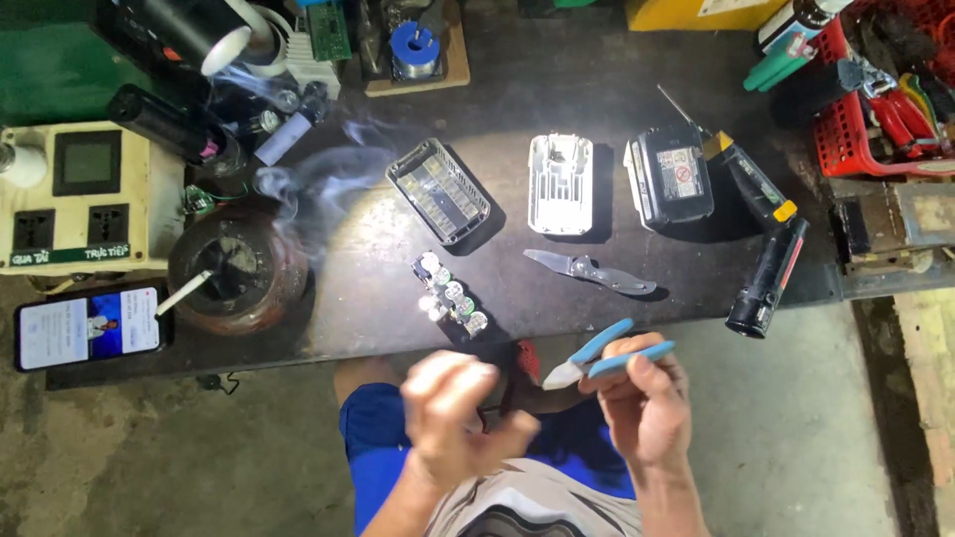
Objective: Using pliers to cut connections and remove a circuit board from a battery pack assembly
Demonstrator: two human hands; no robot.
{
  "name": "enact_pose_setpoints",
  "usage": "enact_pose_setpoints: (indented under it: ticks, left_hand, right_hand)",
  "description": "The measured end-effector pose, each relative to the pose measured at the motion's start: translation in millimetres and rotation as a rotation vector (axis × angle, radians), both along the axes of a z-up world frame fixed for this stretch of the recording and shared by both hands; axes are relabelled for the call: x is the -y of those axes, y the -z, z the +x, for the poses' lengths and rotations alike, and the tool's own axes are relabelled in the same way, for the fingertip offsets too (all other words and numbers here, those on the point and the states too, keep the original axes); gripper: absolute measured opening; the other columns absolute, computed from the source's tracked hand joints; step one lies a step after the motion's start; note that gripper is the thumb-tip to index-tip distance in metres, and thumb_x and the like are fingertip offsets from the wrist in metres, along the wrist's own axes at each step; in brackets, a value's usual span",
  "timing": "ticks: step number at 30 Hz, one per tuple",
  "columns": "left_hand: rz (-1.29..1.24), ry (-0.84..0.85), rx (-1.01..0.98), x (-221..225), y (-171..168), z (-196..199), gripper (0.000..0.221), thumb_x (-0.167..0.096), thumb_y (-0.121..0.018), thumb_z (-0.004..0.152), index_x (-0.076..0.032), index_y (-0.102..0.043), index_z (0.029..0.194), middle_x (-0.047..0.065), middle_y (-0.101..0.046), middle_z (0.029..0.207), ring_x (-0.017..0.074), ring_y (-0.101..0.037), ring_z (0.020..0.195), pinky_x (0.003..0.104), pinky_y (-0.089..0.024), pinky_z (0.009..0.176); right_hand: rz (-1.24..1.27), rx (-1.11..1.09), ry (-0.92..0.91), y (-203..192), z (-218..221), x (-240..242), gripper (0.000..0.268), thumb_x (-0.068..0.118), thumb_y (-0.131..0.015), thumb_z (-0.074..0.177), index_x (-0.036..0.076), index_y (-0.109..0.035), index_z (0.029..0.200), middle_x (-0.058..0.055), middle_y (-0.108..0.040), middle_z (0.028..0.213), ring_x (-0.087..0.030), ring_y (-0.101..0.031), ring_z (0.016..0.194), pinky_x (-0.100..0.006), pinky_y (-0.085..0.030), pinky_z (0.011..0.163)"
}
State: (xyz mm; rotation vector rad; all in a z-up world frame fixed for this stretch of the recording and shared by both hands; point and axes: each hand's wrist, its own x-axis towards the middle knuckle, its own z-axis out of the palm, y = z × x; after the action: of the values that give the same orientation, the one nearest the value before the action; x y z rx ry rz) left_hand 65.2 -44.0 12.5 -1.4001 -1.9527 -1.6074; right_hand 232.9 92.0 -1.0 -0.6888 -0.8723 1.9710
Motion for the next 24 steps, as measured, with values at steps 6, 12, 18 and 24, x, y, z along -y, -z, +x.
enact_pose_setpoints:
  ticks: [6,12,18,24]
  left_hand:
    - [0.015,0.566,0.273,-22,-20,38,0.016,-0.002,-0.061,0.104,0.003,-0.056,0.118,0.016,-0.067,0.107,0.0330,-0.068,0.088,0.042,-0.059,0.082]
    - [-0.135,0.483,0.336,-25,-12,62,0.013,-0.009,-0.059,0.105,0.001,-0.061,0.112,0.006,-0.071,0.084,0.0208,-0.068,0.064,0.032,-0.054,0.058]
    - [-0.239,0.439,0.444,-20,-18,73,0.011,-0.013,-0.061,0.104,-0.002,-0.062,0.105,0.001,-0.061,0.063,0.0128,-0.053,0.043,0.027,-0.044,0.045]
    - [-0.255,0.530,0.187,-29,-24,75,0.007,-0.008,-0.058,0.104,-0.003,-0.062,0.101,0.007,-0.058,0.077,0.0219,-0.054,0.050,0.034,-0.042,0.046]
  right_hand:
    - [-0.061,0.113,-0.117,14,22,18,0.018,0.016,-0.070,0.093,-0.002,-0.065,0.094,-0.020,-0.071,0.077,-0.030,-0.067,0.072,-0.039,-0.051,0.072]
    - [0.221,0.596,0.142,37,52,35,0.082,0.013,-0.082,0.070,0.003,-0.045,0.142,-0.012,-0.053,0.090,-0.015,-0.058,0.065,-0.029,-0.054,0.064]
    - [1.125,0.970,0.049,0,71,18,0.119,0.052,-0.086,0.056,0.003,-0.036,0.152,-0.025,-0.049,0.146,-0.037,-0.055,0.131,-0.047,-0.048,0.103]
    - [1.442,0.883,0.011,66,81,34,0.044,0.020,-0.063,0.090,-0.001,-0.057,0.128,-0.011,-0.068,0.122,-0.032,-0.065,0.091,-0.050,-0.052,0.088]
